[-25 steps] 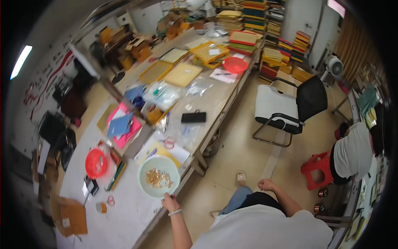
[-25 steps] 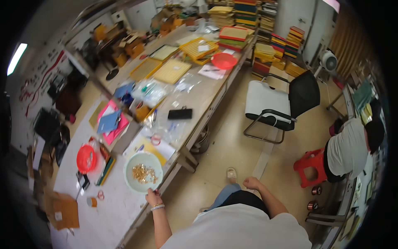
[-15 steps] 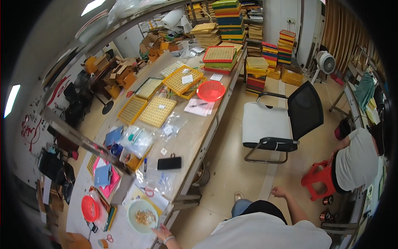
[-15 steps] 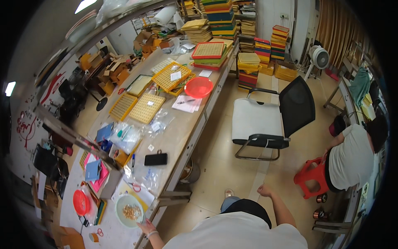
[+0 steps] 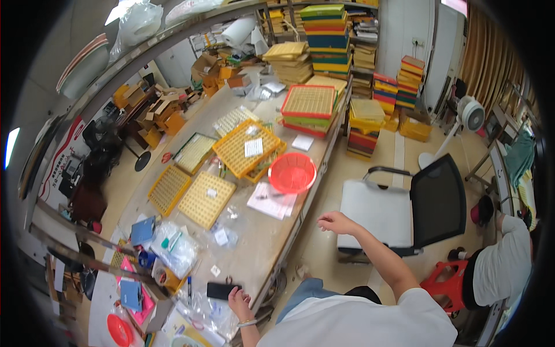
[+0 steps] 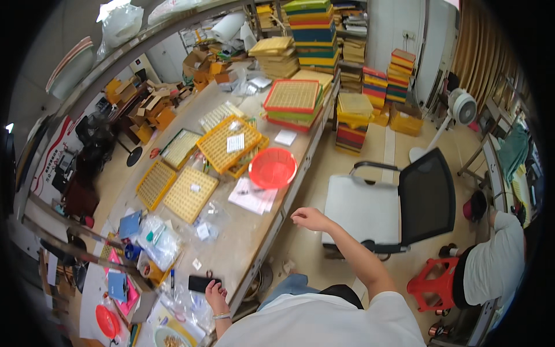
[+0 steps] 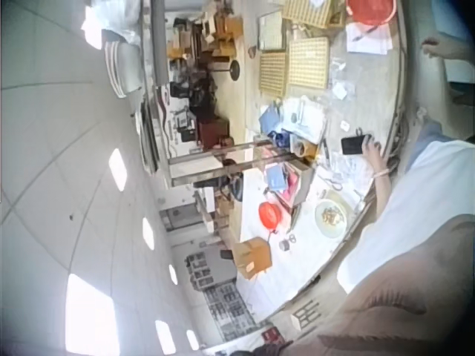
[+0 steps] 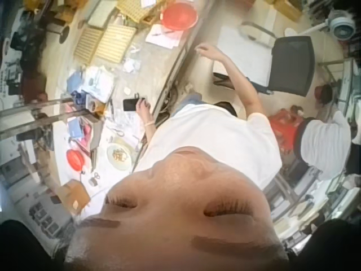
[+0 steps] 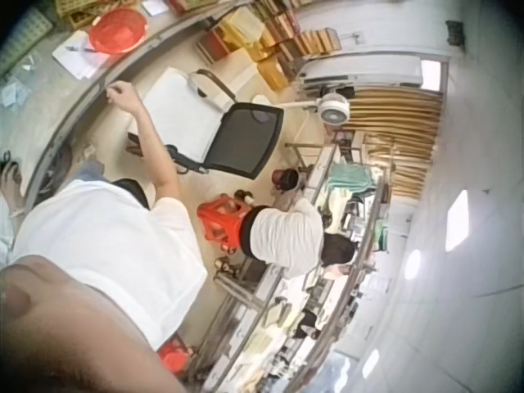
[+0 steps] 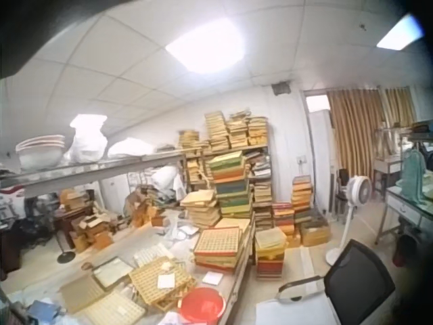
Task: The person sorts small gold-colored jewelry pieces from yellow trays into a white bowl, then transfers them into a clear plastic bag. They also handle a paper document and a red basket during the process.
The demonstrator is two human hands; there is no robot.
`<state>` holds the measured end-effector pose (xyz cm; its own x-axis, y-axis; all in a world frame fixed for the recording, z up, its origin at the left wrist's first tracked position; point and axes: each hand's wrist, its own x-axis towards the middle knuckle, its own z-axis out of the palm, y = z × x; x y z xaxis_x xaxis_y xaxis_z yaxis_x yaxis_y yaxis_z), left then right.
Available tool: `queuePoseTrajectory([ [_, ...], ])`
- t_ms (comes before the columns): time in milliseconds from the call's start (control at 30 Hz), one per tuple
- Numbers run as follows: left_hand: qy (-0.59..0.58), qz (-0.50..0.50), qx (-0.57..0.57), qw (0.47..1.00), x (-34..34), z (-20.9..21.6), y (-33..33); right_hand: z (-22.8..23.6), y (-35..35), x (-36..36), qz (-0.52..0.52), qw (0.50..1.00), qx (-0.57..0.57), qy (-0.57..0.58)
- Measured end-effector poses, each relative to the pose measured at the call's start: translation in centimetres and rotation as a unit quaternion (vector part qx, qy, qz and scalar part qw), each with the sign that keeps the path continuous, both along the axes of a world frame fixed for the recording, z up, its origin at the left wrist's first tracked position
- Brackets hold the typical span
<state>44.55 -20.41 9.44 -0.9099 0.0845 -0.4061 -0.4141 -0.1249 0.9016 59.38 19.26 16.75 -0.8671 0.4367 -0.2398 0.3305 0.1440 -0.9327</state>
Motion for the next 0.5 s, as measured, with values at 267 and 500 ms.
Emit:
queuePoseTrajectory([
  [267, 0.027, -0.148, -0.013, 0.988, -9.7, 2.8, 17.4, 8.6, 18.2, -6.6, -0.083, 0.994, -0.056, 0.048],
  [500, 0.021, -0.157, -0.066, 0.985, -13.6, 1.9, 25.3, 13.0, 35.2, -19.3, -0.136, 0.980, -0.103, 0.102],
])
